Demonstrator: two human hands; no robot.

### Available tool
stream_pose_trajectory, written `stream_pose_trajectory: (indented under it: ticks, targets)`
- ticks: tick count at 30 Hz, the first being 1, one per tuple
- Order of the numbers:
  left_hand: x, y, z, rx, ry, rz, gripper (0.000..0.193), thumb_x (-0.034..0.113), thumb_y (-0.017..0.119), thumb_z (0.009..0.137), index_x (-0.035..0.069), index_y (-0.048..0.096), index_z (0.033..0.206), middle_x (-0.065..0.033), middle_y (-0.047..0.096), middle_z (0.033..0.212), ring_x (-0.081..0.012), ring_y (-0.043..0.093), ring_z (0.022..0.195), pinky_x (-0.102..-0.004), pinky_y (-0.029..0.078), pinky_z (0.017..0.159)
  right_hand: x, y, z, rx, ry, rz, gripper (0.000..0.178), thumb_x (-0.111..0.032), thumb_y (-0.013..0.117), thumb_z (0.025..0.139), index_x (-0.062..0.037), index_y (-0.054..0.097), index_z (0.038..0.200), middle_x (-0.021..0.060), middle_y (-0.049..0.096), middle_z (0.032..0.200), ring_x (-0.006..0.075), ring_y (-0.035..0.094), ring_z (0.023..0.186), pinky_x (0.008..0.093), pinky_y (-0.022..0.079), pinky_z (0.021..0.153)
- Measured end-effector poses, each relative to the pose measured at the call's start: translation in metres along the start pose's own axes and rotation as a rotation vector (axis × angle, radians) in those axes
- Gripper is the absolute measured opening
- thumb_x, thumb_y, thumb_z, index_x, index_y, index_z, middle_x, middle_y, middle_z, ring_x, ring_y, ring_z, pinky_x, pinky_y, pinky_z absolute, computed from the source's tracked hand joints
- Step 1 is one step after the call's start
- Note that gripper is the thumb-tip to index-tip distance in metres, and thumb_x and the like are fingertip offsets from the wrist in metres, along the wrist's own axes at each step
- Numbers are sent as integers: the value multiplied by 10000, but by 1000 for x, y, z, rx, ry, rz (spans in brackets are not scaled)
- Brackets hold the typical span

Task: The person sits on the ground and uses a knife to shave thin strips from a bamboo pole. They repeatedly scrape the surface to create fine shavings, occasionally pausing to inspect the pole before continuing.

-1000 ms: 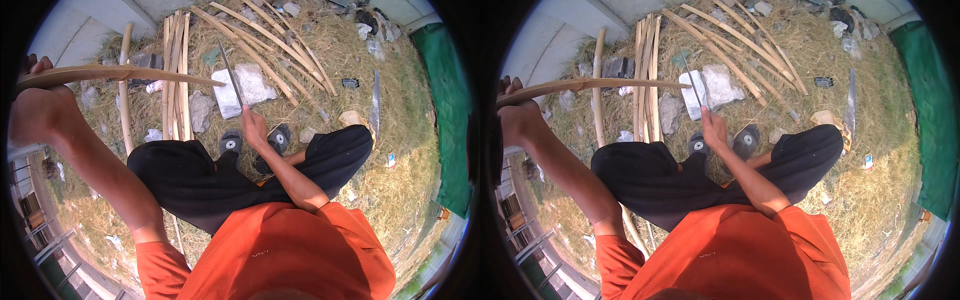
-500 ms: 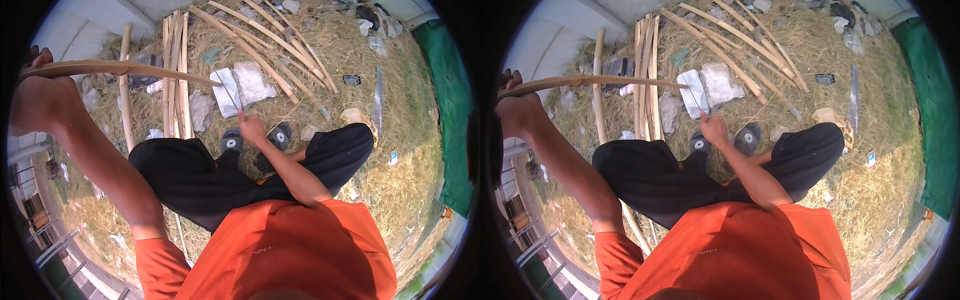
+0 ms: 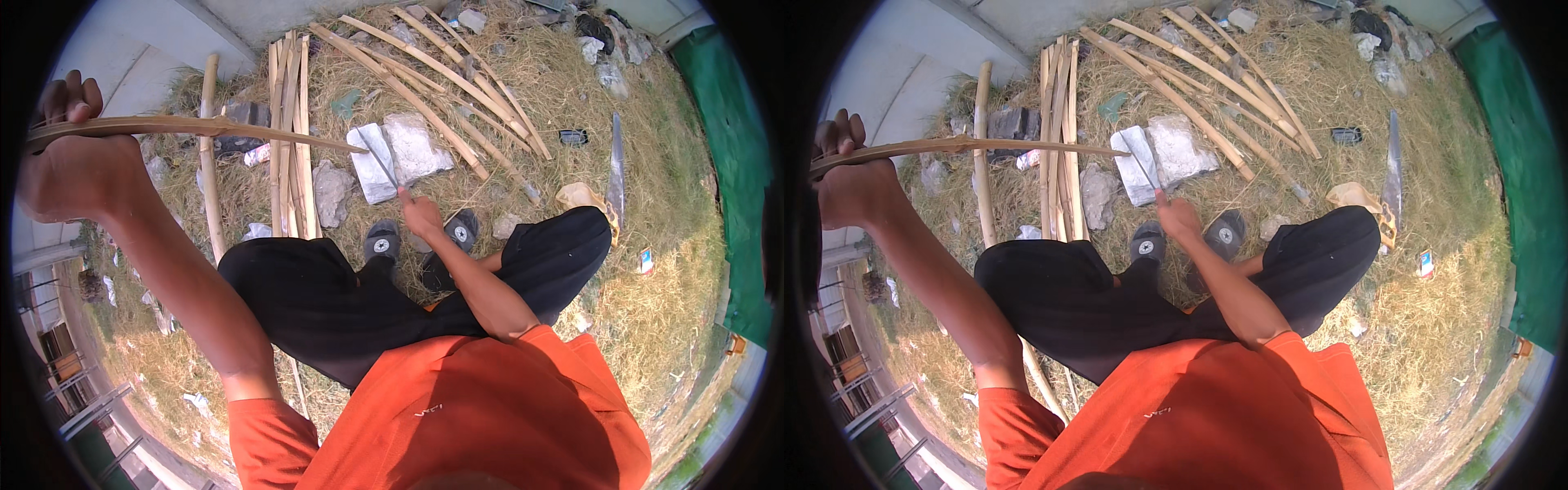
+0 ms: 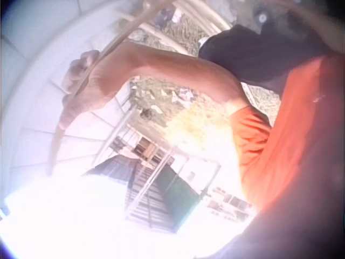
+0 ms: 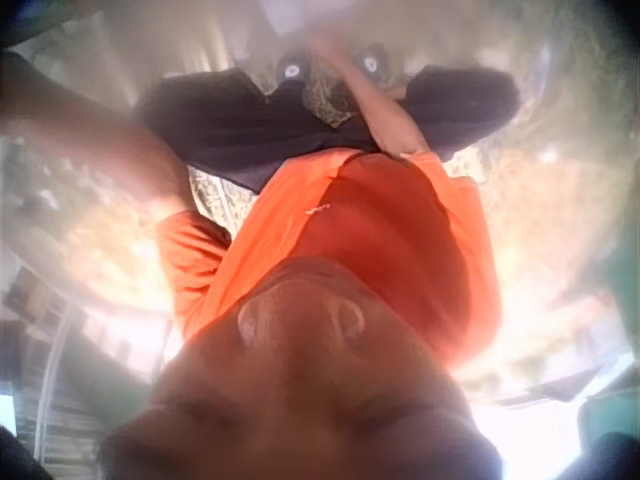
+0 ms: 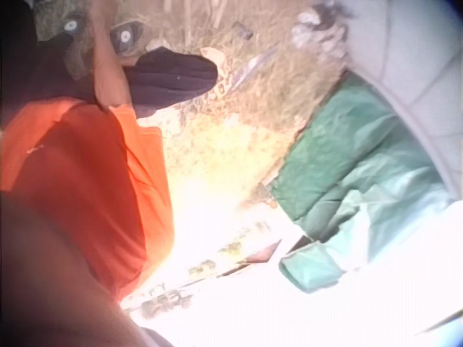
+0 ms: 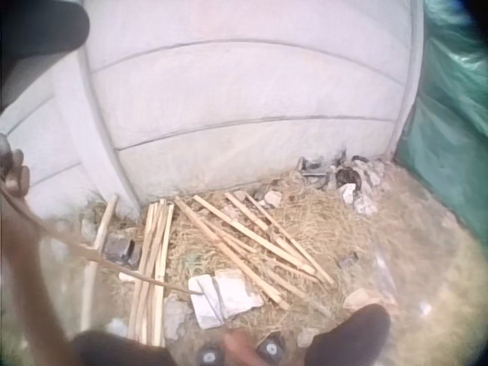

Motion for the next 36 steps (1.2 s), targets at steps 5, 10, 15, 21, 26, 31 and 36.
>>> stream_pose_trajectory:
  ticks: [5,10,15,21,26,31,36]
  targets:
    - [12,0,-7,-146,-242,-106,385,376,462,889,-8,481,867,-85,371,728,-171,386,635,-280,299,597,-18,-23,-25,-276,107,426,647,-635,498,915,-26,553,703,14,439,485,136,424,370,312,329,372]
    - [22,46,-16,162,-134,527,414,373,298,997,3,483,980,-119,428,755,-220,486,658,-380,436,760,-44,-70,-52,-263,-67,473,655,-578,491,937,-13,611,628,81,536,525,197,558,526,365,425,552]
    - [38,-10,-13,368,-36,357,495,471,193,1032,55,401,862,-113,405,728,-231,449,608,-433,455,791,-94,-96,-94,-364,-24,900,452,-433,620,936,-5,642,792,-7,432,475,92,415,374,282,323,388]
    - [-2,-70,-57,857,-126,90,559,559,87,1017,112,384,858,-64,406,680,-199,431,567,-382,461,683,-159,-113,-118,-13,-262,1502,403,-336,637,953,49,613,1068,-49,367,469,70,347,346,260,297,355]
    - [-87,-52,-187,1151,-421,-334,524,575,110,1012,152,379,861,-35,397,664,-167,442,592,-359,455,656,-204,-156,-95,125,-345,1702,442,-252,666,939,86,516,1182,-40,380,503,75,352,360,244,293,353]
    - [-151,-6,-340,969,-1107,-506,610,524,241,1027,-19,355,1281,-243,438,1294,-386,530,1210,-510,486,974,-202,-199,-76,331,-396,1521,378,-188,669,924,85,529,1145,4,477,551,74,423,405,247,299,374]
    - [-126,37,-345,-641,-1794,252,641,570,456,969,17,522,1285,-195,684,1033,-255,710,858,-342,540,675,-187,-236,-37,447,-645,1053,335,-218,708,894,76,631,1034,-12,516,573,49,448,487,249,339,453]
Point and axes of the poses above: each hand's wrist, its own z-axis towards the middle knuckle, its own y-axis out of the palm, x = y × z, the point moved 5 cm from there along z, towards the middle knuckle
